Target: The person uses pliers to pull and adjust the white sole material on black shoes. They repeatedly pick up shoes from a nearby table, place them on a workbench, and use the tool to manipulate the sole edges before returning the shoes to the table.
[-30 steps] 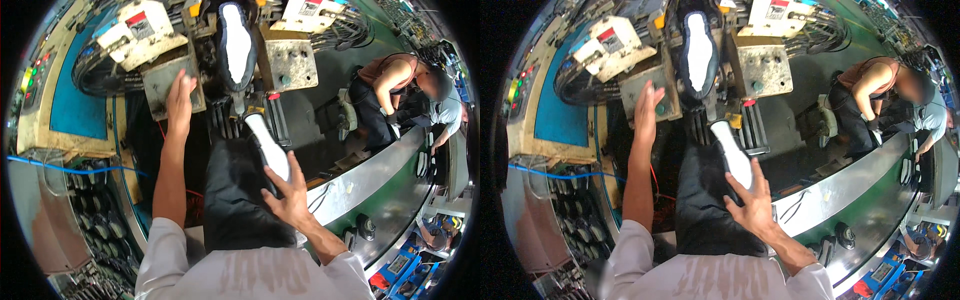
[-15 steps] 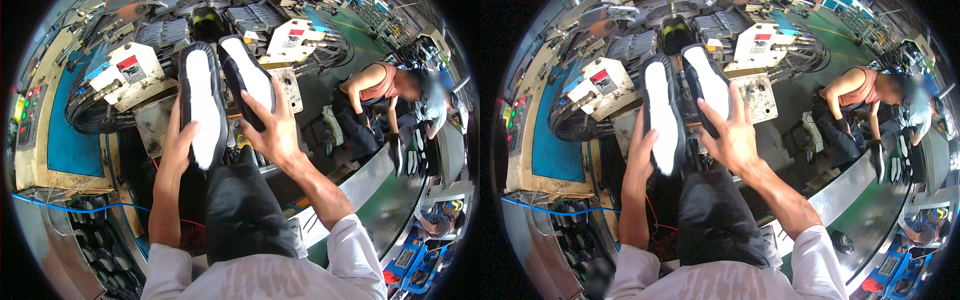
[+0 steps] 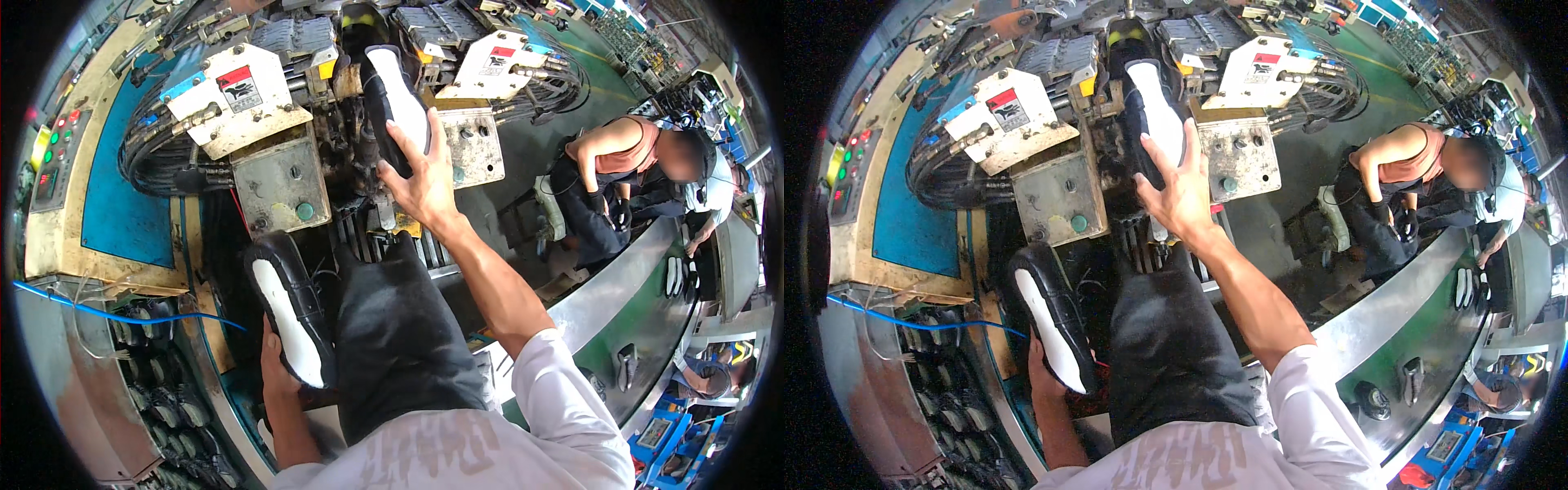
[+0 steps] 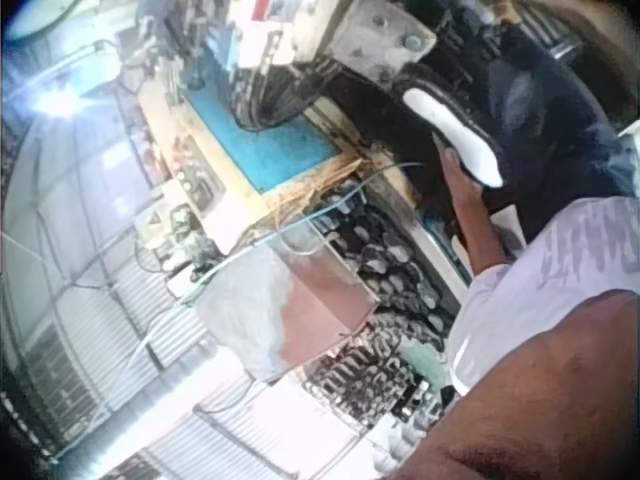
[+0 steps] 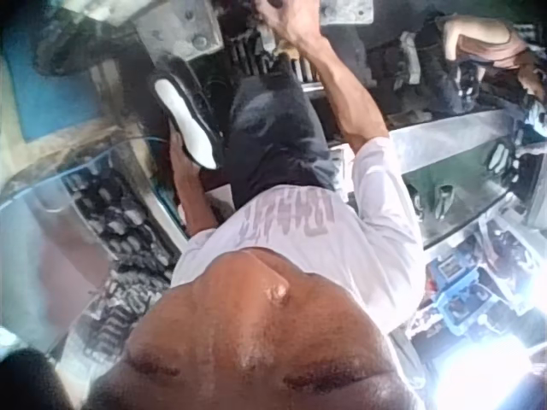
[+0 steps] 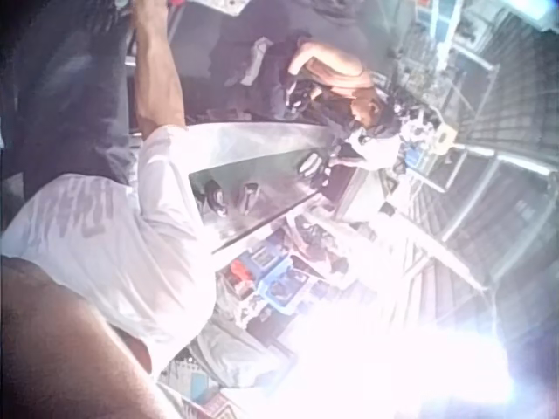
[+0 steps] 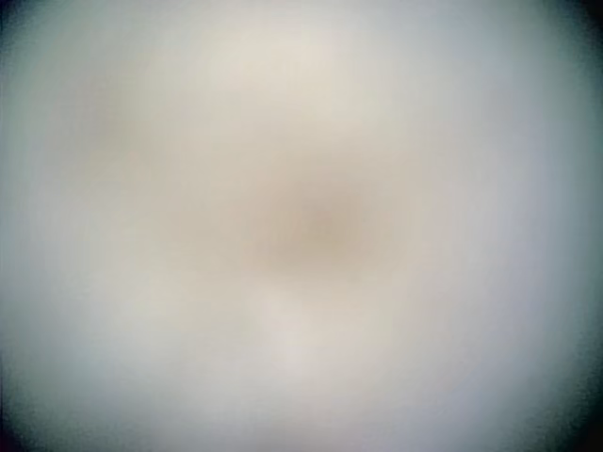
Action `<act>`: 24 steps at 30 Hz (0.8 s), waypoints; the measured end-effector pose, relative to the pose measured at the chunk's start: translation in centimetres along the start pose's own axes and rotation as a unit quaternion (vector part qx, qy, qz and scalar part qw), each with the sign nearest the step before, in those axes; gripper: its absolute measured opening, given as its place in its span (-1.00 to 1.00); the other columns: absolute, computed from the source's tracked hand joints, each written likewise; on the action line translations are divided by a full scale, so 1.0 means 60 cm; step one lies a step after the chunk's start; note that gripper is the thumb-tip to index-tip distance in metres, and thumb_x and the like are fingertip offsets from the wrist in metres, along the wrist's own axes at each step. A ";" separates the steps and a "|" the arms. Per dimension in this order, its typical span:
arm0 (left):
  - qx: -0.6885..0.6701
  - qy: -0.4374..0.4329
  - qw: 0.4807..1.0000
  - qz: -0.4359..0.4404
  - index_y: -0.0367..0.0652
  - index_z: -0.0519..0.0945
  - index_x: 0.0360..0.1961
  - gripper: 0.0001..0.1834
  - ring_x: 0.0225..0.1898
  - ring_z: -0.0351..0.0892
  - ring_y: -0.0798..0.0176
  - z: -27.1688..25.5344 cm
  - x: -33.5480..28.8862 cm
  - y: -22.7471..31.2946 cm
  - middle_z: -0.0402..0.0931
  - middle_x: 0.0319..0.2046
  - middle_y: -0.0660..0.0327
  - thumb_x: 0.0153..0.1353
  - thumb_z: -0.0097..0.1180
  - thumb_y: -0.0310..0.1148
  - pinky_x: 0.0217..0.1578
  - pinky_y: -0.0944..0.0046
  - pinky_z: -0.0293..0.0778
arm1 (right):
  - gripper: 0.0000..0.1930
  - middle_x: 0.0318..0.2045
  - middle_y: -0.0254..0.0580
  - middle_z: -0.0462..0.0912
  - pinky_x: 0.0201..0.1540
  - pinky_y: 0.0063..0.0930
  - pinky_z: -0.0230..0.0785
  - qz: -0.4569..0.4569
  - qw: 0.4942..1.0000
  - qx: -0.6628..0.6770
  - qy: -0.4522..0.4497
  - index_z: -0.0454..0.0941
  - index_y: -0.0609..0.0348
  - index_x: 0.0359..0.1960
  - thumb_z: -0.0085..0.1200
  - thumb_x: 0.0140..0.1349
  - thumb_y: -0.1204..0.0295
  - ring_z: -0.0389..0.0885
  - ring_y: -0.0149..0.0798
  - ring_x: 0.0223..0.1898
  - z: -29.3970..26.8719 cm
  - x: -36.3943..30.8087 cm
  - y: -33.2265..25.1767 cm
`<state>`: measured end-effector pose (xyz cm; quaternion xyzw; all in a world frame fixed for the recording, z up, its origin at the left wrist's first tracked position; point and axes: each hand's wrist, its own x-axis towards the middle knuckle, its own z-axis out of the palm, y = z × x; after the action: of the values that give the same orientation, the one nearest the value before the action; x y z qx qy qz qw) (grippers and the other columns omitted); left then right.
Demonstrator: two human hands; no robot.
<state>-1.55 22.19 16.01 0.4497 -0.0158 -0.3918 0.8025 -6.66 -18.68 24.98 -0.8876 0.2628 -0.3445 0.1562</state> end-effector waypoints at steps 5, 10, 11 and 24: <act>0.068 0.021 0.997 -0.030 -0.11 0.11 0.67 -0.14 0.20 0.67 -0.10 0.003 -0.056 -0.032 0.52 0.34 -0.08 0.53 -0.07 0.14 0.21 -0.08 0.62 | -0.28 0.60 0.61 -0.04 0.58 0.16 0.14 0.007 1.000 -0.004 -0.021 0.55 -0.29 0.48 0.43 0.23 0.18 0.20 0.58 0.52 0.014 0.016 0.004; 0.119 0.022 0.992 -0.029 -0.19 0.09 0.70 -0.14 0.35 0.58 -0.01 0.050 -0.093 -0.038 0.46 0.43 -0.04 0.53 -0.16 0.08 0.38 0.07 0.51 | -0.23 0.59 0.60 0.00 0.64 0.37 -0.11 -0.087 0.995 -0.038 0.032 0.49 0.07 0.48 0.39 0.19 0.25 -0.08 0.66 0.60 0.034 -0.002 -0.024; 0.138 0.038 0.989 -0.038 -0.17 0.08 0.71 -0.12 0.38 0.55 -0.01 0.061 -0.097 -0.037 0.42 0.46 -0.04 0.52 -0.15 0.10 0.39 0.05 0.49 | -0.19 0.57 0.61 0.04 0.63 0.42 -0.14 -0.105 0.993 -0.048 0.015 0.44 0.16 0.50 0.38 0.17 0.26 -0.09 0.61 0.62 0.036 -0.002 -0.026; 0.222 -0.052 0.973 -0.035 -0.29 0.09 0.69 -0.04 0.42 0.47 0.02 0.150 -0.011 -0.034 0.38 0.49 -0.03 0.36 0.00 -0.04 0.44 0.08 0.35 | -0.29 0.44 0.46 0.36 0.57 0.27 0.09 -0.113 0.981 -0.120 0.102 0.49 0.11 0.47 0.31 0.26 0.22 0.24 0.44 0.53 0.110 0.140 -0.012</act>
<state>-6.68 15.66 20.07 0.5960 -0.1281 -0.4293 0.6665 3.45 -22.31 25.04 -0.8842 0.2143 -0.4145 -0.0189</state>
